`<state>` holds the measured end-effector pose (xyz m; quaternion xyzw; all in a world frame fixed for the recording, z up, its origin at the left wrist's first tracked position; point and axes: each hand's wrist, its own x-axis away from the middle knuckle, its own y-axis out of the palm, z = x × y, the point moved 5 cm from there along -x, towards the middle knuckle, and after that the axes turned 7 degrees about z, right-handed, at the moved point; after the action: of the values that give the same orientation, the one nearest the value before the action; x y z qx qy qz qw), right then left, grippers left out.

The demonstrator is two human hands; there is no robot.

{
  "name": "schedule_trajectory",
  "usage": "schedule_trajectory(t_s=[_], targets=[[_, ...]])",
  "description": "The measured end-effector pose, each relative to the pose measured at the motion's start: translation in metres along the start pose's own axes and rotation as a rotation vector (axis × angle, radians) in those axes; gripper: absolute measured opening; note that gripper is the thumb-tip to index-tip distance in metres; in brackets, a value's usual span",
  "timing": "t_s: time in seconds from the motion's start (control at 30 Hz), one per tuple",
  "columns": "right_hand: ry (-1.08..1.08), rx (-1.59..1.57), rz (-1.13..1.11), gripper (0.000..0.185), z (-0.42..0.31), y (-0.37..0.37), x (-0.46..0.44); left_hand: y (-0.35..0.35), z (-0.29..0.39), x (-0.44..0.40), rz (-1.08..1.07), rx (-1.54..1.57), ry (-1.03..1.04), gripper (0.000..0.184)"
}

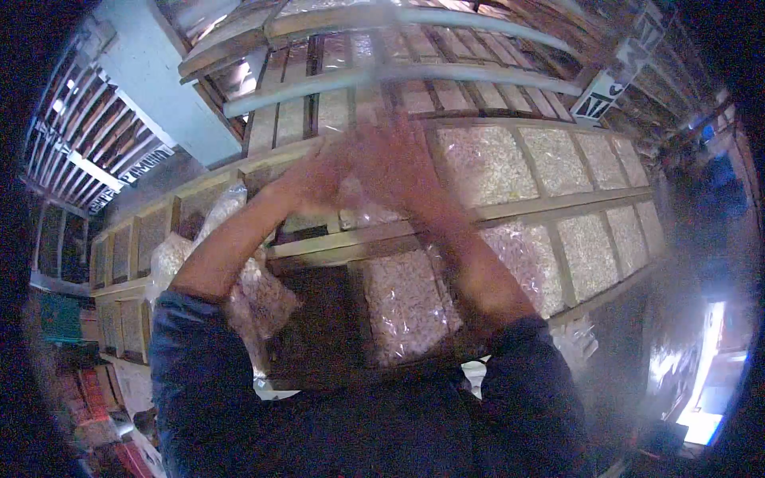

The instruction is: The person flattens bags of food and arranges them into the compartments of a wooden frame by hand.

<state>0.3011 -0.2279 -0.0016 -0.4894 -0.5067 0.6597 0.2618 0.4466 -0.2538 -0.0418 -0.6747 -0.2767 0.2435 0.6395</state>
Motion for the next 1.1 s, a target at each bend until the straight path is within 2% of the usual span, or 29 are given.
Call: schedule_trajectory(t_s=[0.07,0.13,0.2,0.27,0.33,0.37,0.43,0.47,0.5,0.53,0.57,0.63,0.67,0.73,0.77,0.83,0.87,0.93,0.97,1.03,1.1], targets=[[0.008,-0.018,-0.055,0.069,0.006,0.037,0.012,0.007,0.002,0.001,-0.014,-0.066,0.015,0.108],[0.003,-0.034,-0.101,0.072,0.002,0.032,0.007,0.007,-0.001,-0.001,-0.015,-0.032,-0.015,0.113],[0.104,-0.154,-0.204,0.075,0.006,0.02,0.003,0.007,0.001,0.006,0.01,0.006,-0.006,0.113],[0.068,-0.163,-0.176,0.075,0.02,0.046,0.013,-0.002,0.006,0.002,0.046,0.052,0.012,0.113],[0.04,-0.164,-0.127,0.075,0.033,0.033,0.004,-0.026,0.007,-0.013,-0.171,-0.012,0.033,0.109],[0.067,-0.17,-0.248,0.074,0.04,0.016,-0.003,-0.025,0.009,-0.023,-0.172,-0.012,0.048,0.109],[0.215,-0.271,-0.125,0.07,0.061,-0.013,-0.002,-0.036,0.011,-0.048,0.22,0.209,0.134,0.105],[0.34,-0.555,0.058,0.067,0.079,-0.021,0.01,-0.018,0.013,-0.057,0.222,0.213,0.135,0.105],[0.413,-0.843,0.269,0.064,0.097,-0.03,0.024,0.0,0.02,-0.066,0.315,0.272,0.215,0.106],[0.454,-1.074,0.344,0.063,0.11,-0.034,0.035,0.004,0.027,-0.069,0.408,0.334,0.294,0.106],[0.484,-1.305,0.428,0.062,0.122,-0.038,0.047,0.014,0.029,-0.069,0.408,0.344,0.297,0.106],[0.536,-0.45,0.344,0.058,0.134,-0.062,0.067,0.018,0.034,-0.065,0.423,0.347,0.316,0.109],[0.539,-0.443,0.339,0.058,0.142,-0.055,0.069,0.016,0.035,-0.071,0.425,0.355,0.32,0.109],[0.264,-0.538,0.358,0.063,0.139,-0.026,0.075,0.014,0.04,-0.071,0.403,0.25,0.282,0.112],[0.264,-0.548,0.343,0.063,0.138,0.0,0.07,0.012,0.043,-0.067,0.393,0.258,0.27,0.112],[0.019,-0.033,0.129,0.068,0.108,0.054,0.035,0.01,0.039,-0.062,0.324,0.289,0.262,0.114],[0.007,-0.042,0.13,0.068,0.086,0.053,0.032,0.012,0.034,-0.058,0.302,0.297,0.255,0.114],[-0.126,0.022,-0.063,0.068,0.048,0.05,0.035,0.024,0.017,-0.048,0.366,0.331,0.255,0.118],[-0.093,-0.04,-0.012,0.074,0.053,0.061,0.032,0.026,0.006,-0.039,0.36,0.332,0.261,0.118],[-0.035,-0.009,-0.037,0.074,0.034,0.022,0.015,0.034,-0.015,-0.017,0.119,0.008,0.137,0.127],[-0.001,0.022,-0.05,0.074,0.02,0.012,0.009,0.031,-0.012,-0.005,0.097,0.047,0.07,0.131]])
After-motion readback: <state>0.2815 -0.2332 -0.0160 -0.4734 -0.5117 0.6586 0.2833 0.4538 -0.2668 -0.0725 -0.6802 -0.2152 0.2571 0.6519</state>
